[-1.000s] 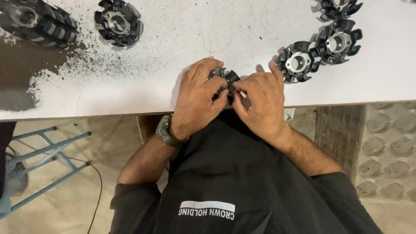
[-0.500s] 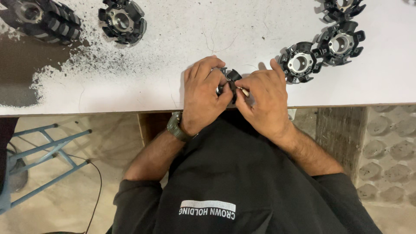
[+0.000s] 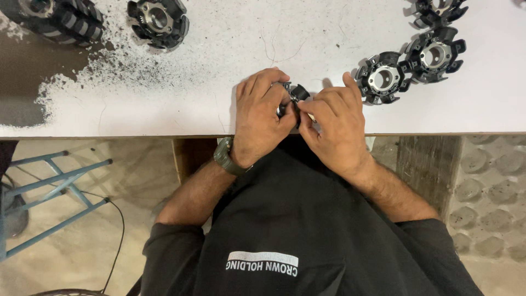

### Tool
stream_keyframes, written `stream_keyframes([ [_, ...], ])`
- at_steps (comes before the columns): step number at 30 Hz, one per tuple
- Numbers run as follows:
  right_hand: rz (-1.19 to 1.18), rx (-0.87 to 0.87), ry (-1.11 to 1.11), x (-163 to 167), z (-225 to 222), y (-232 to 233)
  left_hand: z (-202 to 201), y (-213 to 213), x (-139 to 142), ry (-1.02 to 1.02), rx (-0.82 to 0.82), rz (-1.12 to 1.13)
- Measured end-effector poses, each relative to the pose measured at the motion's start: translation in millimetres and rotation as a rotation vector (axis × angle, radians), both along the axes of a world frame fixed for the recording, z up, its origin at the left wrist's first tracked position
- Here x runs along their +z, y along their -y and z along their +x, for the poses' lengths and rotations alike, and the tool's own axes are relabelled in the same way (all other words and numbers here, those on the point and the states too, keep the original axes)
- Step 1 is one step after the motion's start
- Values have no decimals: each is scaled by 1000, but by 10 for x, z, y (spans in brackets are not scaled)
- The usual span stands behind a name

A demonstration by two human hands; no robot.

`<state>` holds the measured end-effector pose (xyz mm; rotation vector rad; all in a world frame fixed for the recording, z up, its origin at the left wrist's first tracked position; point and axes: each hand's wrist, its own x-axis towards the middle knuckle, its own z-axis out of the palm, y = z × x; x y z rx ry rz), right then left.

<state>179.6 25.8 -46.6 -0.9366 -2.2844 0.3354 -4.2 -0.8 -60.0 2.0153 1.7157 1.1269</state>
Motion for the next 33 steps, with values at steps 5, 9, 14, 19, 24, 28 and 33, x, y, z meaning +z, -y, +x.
stream_keyframes([
  [5, -6, 16, -145, 45, 63, -1, -182, 71, 244, -34, 32, 67],
  [9, -44, -34, -208, -9, 83, -5, -246, 95, 363, -161, -32, -2],
  [14, -64, -41, -181, -87, 6, -36, -105, -19, 347, -297, -59, -42],
  [19, -61, -44, -169, -90, 4, -56, -103, -31, 361, -270, -49, -60],
  [24, -85, -42, -189, -85, 11, -57, -183, 9, 380, -259, -45, 23],
  [28, -74, -48, -192, -83, -8, -63, -166, -6, 365, -268, -60, -10],
  [33, -88, -41, -157, -78, 9, -65, -231, -18, 395, -348, -98, 74],
])
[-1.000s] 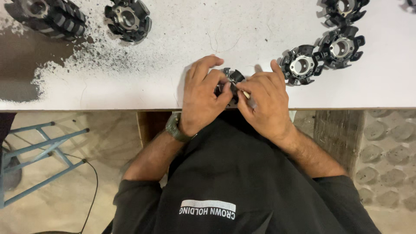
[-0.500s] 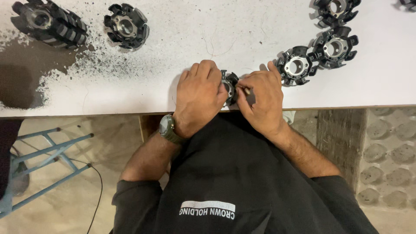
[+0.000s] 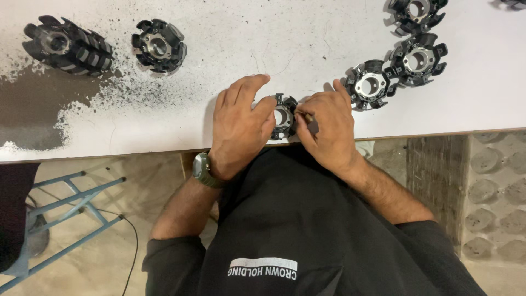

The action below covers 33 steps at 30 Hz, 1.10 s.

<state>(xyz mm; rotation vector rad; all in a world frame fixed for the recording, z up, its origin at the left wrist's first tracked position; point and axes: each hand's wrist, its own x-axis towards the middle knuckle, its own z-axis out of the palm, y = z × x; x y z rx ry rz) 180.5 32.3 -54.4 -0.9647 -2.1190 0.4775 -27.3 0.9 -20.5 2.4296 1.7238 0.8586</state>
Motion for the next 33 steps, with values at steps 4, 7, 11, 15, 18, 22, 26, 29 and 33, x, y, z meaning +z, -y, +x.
stream_keyframes([
  [4, 9, 5, -5, -19, 3, -24, 4, 4, -11, 3, -111, -94],
  [7, 33, 5, -54, -38, 1, -14, 42, 23, -49, 170, -73, -147],
  [11, 81, 94, -122, -52, 42, 42, 50, 31, -85, 214, -19, -134],
  [15, 102, 95, -73, -94, 14, 46, 78, 53, -97, 235, -7, -145],
  [18, 103, 77, -44, -116, -2, 49, 95, 77, -104, 250, 7, -149],
  [22, 107, 78, -37, -134, -4, 41, 89, 98, -123, 266, 2, -158],
  [26, 133, 116, -56, -152, 13, 35, 95, 113, -159, 274, -20, -134],
  [29, 147, 117, -38, -174, -2, 40, 105, 125, -184, 264, 1, -145],
  [33, 161, 98, -30, -195, -24, 53, 99, 133, -205, 261, 0, -135],
])
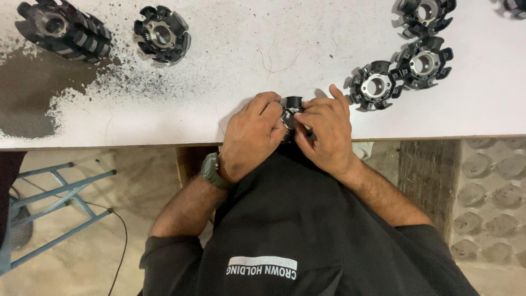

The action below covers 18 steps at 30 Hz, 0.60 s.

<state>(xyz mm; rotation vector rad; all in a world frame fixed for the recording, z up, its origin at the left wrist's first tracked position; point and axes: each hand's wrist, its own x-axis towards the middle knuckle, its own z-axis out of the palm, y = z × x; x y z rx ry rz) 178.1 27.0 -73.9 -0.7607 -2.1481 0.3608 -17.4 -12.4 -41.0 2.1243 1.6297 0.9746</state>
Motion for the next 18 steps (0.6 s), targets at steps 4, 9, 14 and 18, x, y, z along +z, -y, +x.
stream_keyframes([
  [4, 21, -22, -3, -8, -30, 17, 0, 16, -19, 8, -5, 0],
  [9, 47, -27, 0, 9, -62, 18, 2, 34, -51, 34, -20, -16],
  [14, 56, -31, 43, 62, -75, 46, 10, 47, -69, 29, -22, -5],
  [18, 79, -54, 91, 111, -69, 37, -22, 64, -56, 26, -42, -5],
])
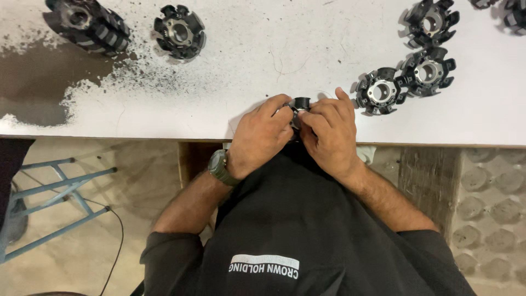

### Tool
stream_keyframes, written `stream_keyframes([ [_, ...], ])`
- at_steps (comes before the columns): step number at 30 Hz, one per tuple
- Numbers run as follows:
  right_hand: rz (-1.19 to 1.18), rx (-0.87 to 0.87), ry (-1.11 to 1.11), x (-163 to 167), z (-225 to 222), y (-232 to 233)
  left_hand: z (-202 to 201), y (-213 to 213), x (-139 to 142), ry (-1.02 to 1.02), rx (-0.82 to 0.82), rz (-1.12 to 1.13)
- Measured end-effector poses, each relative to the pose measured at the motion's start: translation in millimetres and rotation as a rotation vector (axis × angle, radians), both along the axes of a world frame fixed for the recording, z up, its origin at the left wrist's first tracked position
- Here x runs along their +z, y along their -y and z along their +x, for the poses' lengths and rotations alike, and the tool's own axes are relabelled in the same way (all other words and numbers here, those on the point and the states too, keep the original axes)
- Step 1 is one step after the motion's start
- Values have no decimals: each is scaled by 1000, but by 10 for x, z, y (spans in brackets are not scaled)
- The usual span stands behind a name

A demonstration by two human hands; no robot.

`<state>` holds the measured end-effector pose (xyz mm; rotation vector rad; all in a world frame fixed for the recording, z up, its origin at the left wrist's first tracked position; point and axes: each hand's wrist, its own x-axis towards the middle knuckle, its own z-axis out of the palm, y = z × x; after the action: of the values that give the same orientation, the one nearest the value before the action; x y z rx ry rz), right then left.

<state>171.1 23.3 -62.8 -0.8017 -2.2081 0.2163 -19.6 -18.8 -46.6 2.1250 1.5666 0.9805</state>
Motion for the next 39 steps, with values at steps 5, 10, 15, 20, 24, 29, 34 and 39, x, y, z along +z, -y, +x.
stream_keyframes([
  [5, -11, -12, -75, -9, -7, 41, -8, 14, -12, -9, -14, 52],
  [10, -7, -1, -86, -58, 16, 66, 55, 14, -97, 4, 23, 95],
  [15, 4, -15, -23, -28, -3, 53, 80, 34, -188, 14, 58, 121],
  [20, -18, -3, 4, 58, 13, 39, -7, 52, -109, -50, 55, 87],
  [24, -5, -81, 15, 83, 253, 45, -657, -75, 118, -293, 340, 270],
  [29, -37, -179, 11, 2, 588, -123, -1674, -493, 239, -548, 359, 274],
  [34, -29, -281, 48, -3, 737, -479, -1708, -684, 275, -516, 198, 166],
  [39, 8, -342, -57, 24, 720, -526, -645, -265, 108, -206, 157, 164],
])
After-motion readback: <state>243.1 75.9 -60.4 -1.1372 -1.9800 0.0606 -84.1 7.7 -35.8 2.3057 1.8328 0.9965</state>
